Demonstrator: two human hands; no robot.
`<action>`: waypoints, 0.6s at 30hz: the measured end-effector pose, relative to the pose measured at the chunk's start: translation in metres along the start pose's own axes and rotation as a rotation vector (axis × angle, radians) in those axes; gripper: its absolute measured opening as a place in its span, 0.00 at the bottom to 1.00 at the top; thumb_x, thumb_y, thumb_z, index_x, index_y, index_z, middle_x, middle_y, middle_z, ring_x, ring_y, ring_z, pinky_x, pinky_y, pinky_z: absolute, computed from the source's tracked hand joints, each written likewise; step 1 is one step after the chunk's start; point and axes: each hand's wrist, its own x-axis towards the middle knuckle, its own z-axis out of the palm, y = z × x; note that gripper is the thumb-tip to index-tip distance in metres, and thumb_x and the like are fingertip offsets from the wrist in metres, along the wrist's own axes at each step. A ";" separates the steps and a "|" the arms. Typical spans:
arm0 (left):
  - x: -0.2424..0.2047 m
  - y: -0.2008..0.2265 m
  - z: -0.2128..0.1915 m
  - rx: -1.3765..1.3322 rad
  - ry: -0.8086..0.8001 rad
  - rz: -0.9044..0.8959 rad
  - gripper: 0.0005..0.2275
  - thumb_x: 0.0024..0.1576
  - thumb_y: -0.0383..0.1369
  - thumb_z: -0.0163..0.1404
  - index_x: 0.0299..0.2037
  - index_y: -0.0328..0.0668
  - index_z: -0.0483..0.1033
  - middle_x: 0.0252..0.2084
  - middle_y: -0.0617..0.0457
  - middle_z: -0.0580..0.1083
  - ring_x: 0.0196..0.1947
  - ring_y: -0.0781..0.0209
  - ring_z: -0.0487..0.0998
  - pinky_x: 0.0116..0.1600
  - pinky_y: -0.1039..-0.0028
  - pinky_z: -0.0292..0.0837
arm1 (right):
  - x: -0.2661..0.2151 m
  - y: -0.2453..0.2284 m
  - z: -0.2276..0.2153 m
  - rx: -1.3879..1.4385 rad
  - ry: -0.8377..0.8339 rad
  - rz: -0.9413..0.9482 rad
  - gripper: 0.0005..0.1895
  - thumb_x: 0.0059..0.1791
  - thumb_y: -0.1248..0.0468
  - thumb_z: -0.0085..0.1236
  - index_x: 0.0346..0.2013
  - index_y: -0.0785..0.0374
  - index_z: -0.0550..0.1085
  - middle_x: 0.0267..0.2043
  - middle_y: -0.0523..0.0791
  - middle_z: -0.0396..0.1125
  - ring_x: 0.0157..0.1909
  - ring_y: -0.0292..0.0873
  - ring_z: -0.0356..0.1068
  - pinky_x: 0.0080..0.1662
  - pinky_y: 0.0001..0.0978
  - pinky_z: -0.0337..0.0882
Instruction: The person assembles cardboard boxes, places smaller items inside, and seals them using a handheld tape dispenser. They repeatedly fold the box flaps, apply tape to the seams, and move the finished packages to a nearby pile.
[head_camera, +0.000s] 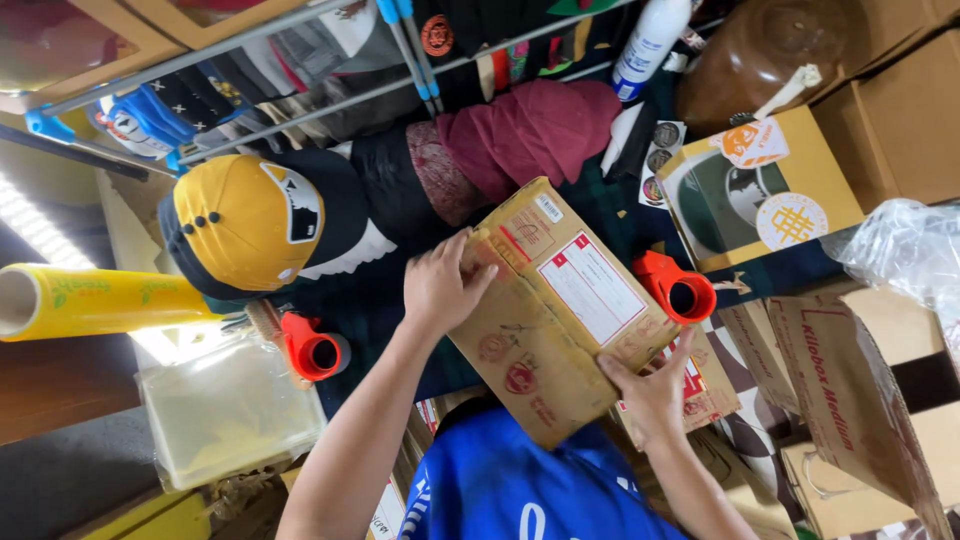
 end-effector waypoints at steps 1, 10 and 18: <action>0.009 0.003 0.004 0.001 -0.006 0.003 0.30 0.56 0.53 0.51 0.65 0.46 0.68 0.61 0.51 0.75 0.55 0.48 0.78 0.54 0.51 0.67 | 0.014 0.025 0.000 0.002 0.004 0.005 0.67 0.39 0.73 0.67 0.77 0.46 0.30 0.80 0.48 0.41 0.74 0.50 0.54 0.73 0.53 0.55; 0.037 0.012 0.003 -0.087 -0.171 -0.289 0.29 0.50 0.57 0.55 0.60 0.57 0.70 0.60 0.58 0.73 0.63 0.48 0.69 0.71 0.39 0.47 | 0.032 0.067 -0.020 -0.211 -0.124 -0.089 0.53 0.38 0.56 0.72 0.70 0.53 0.51 0.47 0.49 0.64 0.49 0.46 0.68 0.48 0.43 0.74; 0.031 -0.001 0.010 -0.118 -0.135 -0.219 0.33 0.55 0.48 0.58 0.71 0.68 0.57 0.65 0.54 0.70 0.63 0.45 0.68 0.66 0.40 0.52 | 0.044 0.051 -0.036 -0.700 -0.224 -0.255 0.61 0.35 0.42 0.69 0.76 0.53 0.48 0.69 0.51 0.56 0.68 0.53 0.60 0.62 0.54 0.67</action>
